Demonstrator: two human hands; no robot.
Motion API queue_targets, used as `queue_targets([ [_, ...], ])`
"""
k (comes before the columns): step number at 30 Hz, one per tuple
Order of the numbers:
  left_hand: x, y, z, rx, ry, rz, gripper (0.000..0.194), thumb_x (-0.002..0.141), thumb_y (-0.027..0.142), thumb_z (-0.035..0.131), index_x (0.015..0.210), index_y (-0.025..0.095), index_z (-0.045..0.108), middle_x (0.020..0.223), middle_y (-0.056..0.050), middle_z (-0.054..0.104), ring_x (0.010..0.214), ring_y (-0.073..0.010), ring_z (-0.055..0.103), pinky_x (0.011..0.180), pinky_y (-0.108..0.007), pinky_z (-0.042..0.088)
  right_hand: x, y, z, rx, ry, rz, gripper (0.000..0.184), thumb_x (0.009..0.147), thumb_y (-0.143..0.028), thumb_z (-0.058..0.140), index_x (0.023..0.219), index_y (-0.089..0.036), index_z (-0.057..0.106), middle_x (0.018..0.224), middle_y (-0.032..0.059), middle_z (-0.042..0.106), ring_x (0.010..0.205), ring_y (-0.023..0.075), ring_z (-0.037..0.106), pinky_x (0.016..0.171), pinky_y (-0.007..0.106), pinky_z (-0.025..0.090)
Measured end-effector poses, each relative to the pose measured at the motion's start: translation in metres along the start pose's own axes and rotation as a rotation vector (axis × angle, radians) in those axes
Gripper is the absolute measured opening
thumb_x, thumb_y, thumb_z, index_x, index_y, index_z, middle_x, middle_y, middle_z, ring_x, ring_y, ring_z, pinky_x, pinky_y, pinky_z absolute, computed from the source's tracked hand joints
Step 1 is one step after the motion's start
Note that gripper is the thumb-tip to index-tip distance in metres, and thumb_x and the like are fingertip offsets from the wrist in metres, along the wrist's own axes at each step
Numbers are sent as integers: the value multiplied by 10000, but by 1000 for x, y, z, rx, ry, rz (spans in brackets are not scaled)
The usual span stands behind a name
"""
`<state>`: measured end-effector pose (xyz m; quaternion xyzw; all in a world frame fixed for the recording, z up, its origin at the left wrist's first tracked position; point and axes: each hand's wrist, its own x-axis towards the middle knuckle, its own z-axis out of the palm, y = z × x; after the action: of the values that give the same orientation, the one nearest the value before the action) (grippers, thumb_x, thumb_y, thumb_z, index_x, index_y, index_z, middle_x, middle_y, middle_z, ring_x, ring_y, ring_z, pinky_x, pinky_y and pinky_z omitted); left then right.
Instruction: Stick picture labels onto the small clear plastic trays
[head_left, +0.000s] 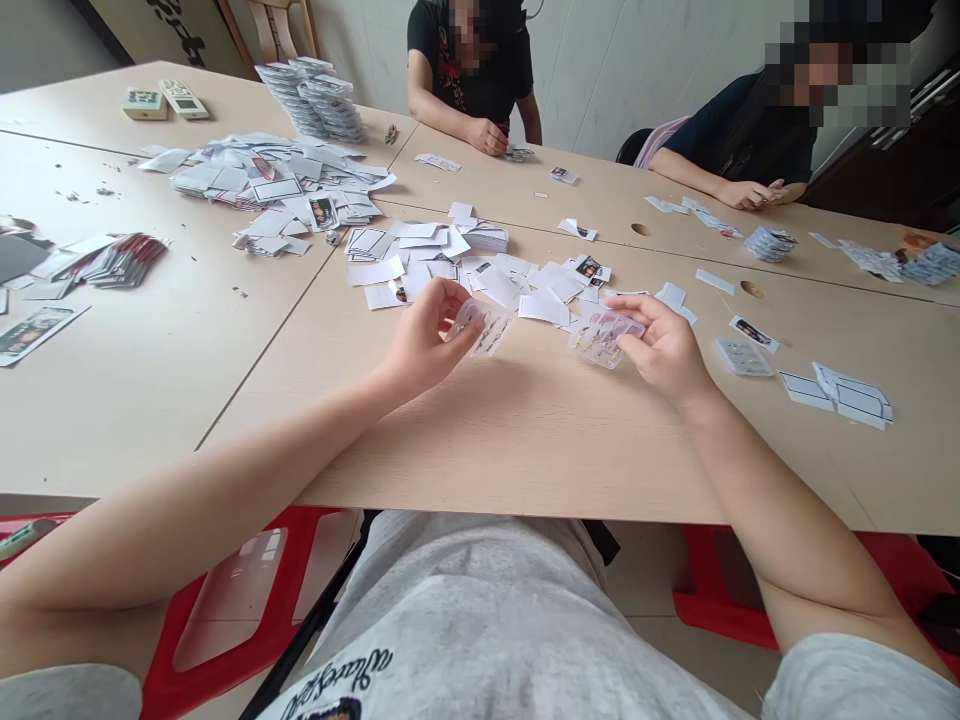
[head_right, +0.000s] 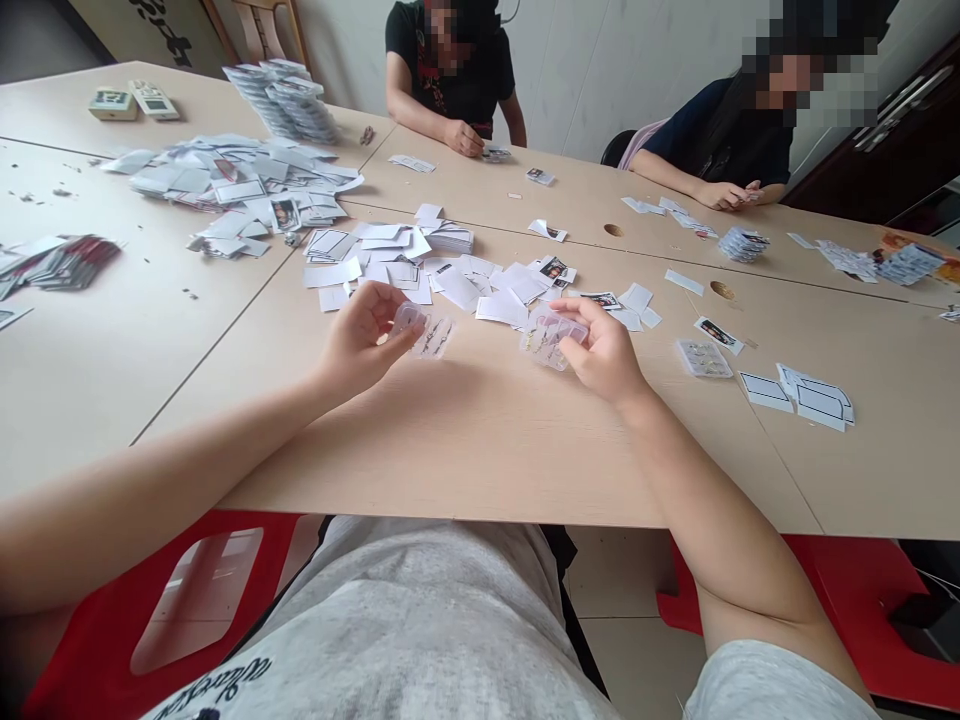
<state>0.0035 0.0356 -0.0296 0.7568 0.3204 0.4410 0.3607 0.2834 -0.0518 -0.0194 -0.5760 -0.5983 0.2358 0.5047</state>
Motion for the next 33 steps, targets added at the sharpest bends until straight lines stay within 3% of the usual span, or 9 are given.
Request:
queue_targets([
  [10,-4,-3,5,-21,-152,-183,433,768,217,599,1159,202,412,915,-42,569,686,-116,533,603,-267,466,0,1,0,-44,0,-3,430,665,-81,552,1069,-221,598,1115,70,650,1093,253,618,888,412,549],
  [19,-2,-2,4,-125,-125,-275,450,690,141,501,1130,215,446,944,-49,565,729,-150,578,542,-262,492,2,6,-9,-213,69,-56,447,675,-92,546,1096,-223,616,1108,71,668,1047,260,638,841,419,552],
  [26,-4,-1,4,-120,-77,-211,514,678,134,539,1175,212,434,945,-49,586,780,-156,578,599,-274,507,12,11,-36,-461,228,-160,333,698,-104,554,988,-221,667,991,49,709,987,265,667,903,435,513],
  [33,-5,4,3,-65,-35,-75,463,733,143,554,1175,214,433,900,-34,582,859,-165,581,740,-314,486,23,29,-65,-648,343,-114,301,679,-98,559,930,-164,711,933,90,726,890,239,682,848,349,521],
])
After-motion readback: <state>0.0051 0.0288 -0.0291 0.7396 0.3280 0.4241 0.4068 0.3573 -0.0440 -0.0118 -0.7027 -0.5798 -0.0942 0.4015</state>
